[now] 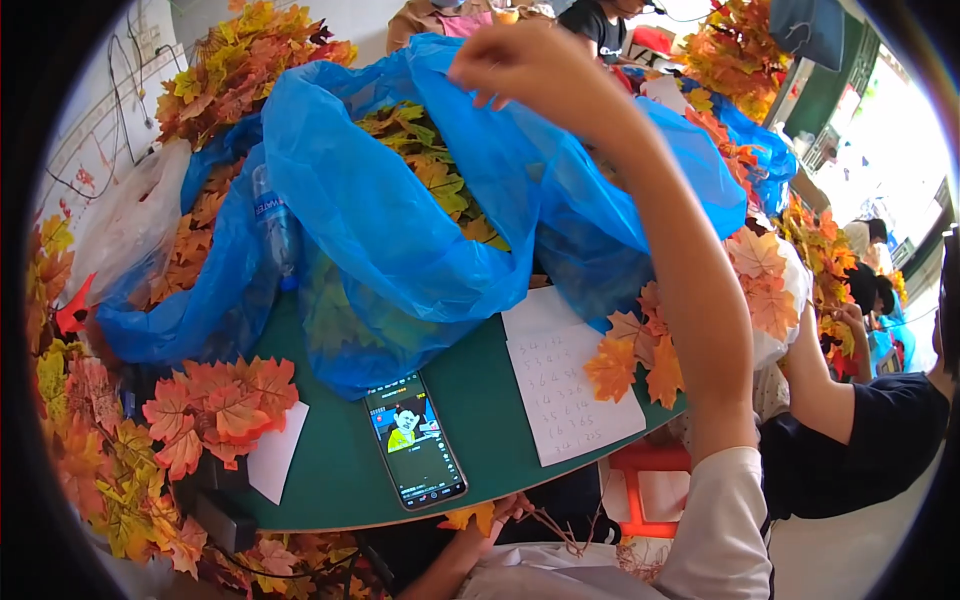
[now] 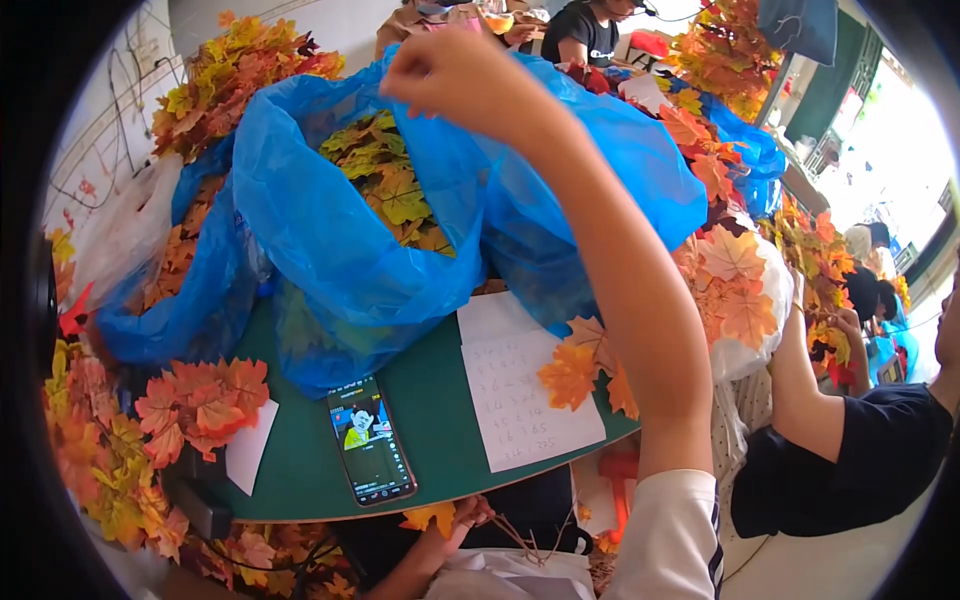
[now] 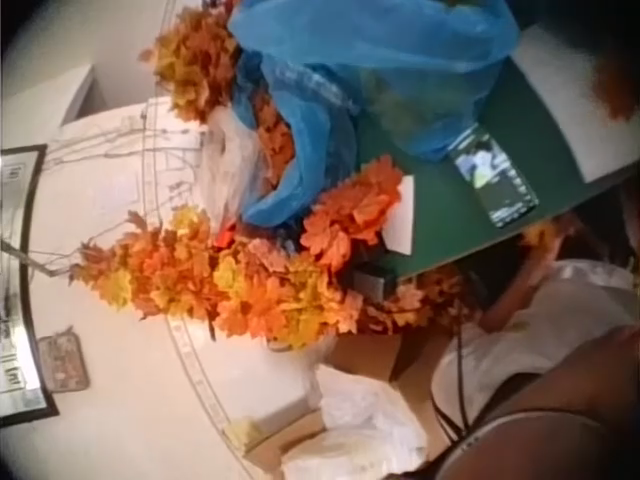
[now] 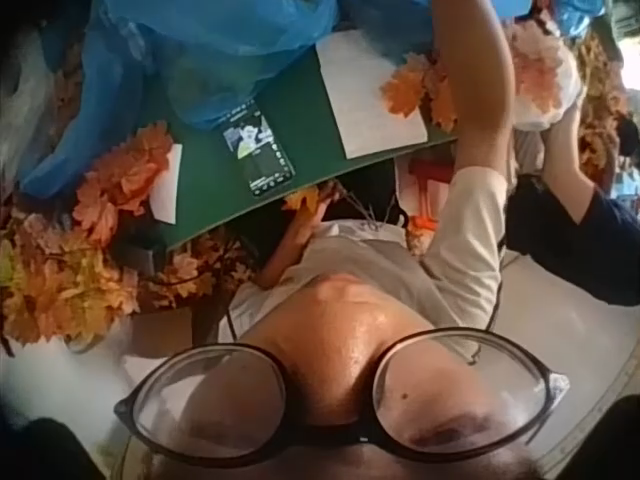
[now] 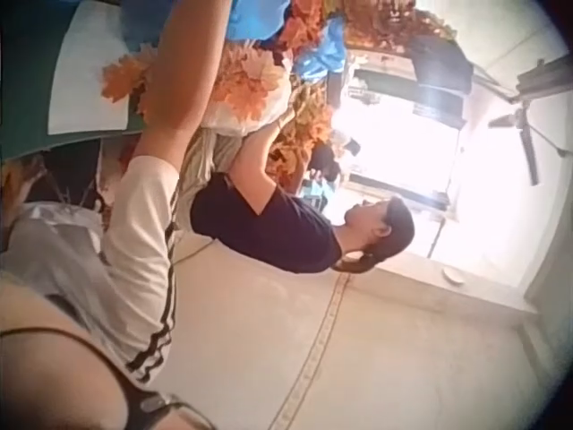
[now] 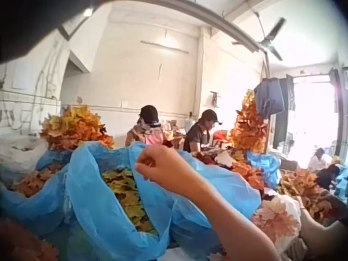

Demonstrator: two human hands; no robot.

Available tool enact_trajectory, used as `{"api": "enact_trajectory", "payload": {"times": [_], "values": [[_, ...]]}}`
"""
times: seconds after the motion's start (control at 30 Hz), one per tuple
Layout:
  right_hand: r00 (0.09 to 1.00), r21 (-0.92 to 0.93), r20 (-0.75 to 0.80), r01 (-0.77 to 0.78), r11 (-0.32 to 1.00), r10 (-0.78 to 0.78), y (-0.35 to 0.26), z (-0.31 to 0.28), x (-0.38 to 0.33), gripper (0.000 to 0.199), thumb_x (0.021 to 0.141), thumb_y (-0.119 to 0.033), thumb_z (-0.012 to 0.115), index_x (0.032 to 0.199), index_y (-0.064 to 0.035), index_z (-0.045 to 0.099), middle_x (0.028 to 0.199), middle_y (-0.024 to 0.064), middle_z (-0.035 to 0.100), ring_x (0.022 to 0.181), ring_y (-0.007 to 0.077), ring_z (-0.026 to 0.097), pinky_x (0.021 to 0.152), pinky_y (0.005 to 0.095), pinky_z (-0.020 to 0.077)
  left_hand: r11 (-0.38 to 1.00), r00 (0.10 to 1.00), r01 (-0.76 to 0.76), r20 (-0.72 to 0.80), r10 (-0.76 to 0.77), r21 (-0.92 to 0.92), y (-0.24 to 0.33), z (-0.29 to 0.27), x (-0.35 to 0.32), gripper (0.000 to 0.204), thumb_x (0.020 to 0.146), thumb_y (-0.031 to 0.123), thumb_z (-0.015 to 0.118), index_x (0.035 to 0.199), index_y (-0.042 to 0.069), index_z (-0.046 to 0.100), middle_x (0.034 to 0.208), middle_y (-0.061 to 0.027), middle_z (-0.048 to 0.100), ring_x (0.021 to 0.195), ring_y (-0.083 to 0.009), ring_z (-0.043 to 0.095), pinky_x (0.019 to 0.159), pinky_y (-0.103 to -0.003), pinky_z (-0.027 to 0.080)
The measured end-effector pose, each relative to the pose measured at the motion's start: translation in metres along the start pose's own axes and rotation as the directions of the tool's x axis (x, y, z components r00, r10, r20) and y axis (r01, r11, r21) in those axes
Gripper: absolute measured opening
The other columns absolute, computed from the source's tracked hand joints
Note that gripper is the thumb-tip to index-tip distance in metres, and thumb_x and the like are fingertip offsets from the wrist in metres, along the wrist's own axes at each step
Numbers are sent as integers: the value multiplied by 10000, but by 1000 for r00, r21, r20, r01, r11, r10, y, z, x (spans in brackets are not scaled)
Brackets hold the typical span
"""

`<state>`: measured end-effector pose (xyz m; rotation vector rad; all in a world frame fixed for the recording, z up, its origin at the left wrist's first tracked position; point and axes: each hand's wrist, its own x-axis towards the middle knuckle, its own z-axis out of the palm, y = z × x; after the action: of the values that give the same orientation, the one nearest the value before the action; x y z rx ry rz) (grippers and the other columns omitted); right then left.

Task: Manually assembling artificial autumn leaves onto stems at a workstation.

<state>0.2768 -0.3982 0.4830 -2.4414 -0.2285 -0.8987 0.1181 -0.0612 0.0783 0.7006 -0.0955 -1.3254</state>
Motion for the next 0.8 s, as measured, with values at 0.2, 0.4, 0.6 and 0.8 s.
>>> {"api": "enact_trajectory", "payload": {"times": [0.2, 0.4, 0.6, 0.8], "values": [[953, -419, 297, 184, 889, -58, 67, 66, 21, 151, 813, -150, 650, 894, -27, 680, 810, 150, 678, 745, 311, 648, 672, 410, 512, 999, 996, 28, -83, -25, 39, -6, -7, 0, 246, 918, 280, 670, 913, 37, 637, 846, -108, 660, 738, -182, 588, 662, -302, 448], [998, -531, 22, 63, 845, -61, 63, 17, 24, 244, 895, -227, 609, 822, 0, 659, 761, 138, 671, 694, 226, 678, 630, 371, 533, 996, 993, 45, -114, -36, 75, 5, 4, -3, 246, 911, 279, 680, 912, 37, 636, 845, -108, 660, 740, -185, 593, 660, -304, 455], [918, -449, 36, -337, 828, 394, 104, -49, -38, 273, 944, -182, 567, 793, 32, 644, 691, 124, 675, 623, 175, 701, 592, 290, 586, 991, 994, 98, -58, -93, 94, 18, 10, -3, 247, 903, 278, 690, 911, 37, 635, 844, -107, 660, 742, -188, 599, 657, -306, 462], [887, -430, -23, -425, 797, 461, 70, -58, -69, 238, 900, -184, 632, 811, 33, 666, 676, 129, 675, 646, 214, 700, 605, 318, 574, 993, 998, 56, 23, -59, 101, 8, 3, -5, 243, 880, 258, 720, 906, 35, 627, 840, -104, 657, 732, -198, 611, 655, -321, 489]]}}
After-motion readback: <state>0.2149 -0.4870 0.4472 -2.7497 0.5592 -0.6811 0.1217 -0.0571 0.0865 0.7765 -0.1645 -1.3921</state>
